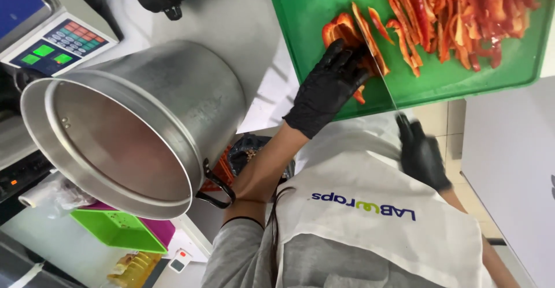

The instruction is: Slicing red bell peppers into thin strips on a cutting board using a knife.

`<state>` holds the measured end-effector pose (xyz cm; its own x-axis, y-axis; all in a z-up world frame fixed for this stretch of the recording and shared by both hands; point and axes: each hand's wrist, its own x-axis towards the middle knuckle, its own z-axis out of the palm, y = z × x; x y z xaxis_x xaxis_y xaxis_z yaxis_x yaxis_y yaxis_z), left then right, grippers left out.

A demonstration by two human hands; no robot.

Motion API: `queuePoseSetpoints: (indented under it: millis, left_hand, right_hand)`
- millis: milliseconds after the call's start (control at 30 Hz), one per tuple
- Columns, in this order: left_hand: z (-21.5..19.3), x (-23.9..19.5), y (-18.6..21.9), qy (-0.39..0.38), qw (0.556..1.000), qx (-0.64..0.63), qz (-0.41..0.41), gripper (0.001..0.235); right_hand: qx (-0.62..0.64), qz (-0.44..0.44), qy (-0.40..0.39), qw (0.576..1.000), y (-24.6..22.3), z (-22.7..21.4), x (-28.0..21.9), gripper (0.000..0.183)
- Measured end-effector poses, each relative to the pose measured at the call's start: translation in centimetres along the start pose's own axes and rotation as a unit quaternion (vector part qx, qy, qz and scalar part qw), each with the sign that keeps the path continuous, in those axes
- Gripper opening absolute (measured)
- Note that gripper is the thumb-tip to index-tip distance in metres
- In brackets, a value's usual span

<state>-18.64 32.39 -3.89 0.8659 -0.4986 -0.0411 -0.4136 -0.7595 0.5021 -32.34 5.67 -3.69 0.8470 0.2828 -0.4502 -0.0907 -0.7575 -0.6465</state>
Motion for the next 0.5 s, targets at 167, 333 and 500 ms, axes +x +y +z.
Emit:
queuePoseSetpoints:
  millis: [167,333,500]
  left_hand:
    - [1.1,-0.5,0.0,0.001,0.997,-0.066,-0.034,0.034]
    - [1.8,0.1,-0.8,-0.016,0.988,0.093,0.121,0.03]
    - [1.8,0.0,-0.1,0.009,0.988,0.108,0.109,0.037]
  right_hand:
    - [-0.018,-0.053,0.125,0.991,-1.2,-0.9,5.3,0.013]
    - [0.182,-0.046,0.134,0.973,-4.4,-5.8,4.8,0.029]
    - [0.133,0.056,0.078,0.986,-4.8,-7.0,3.3,0.035]
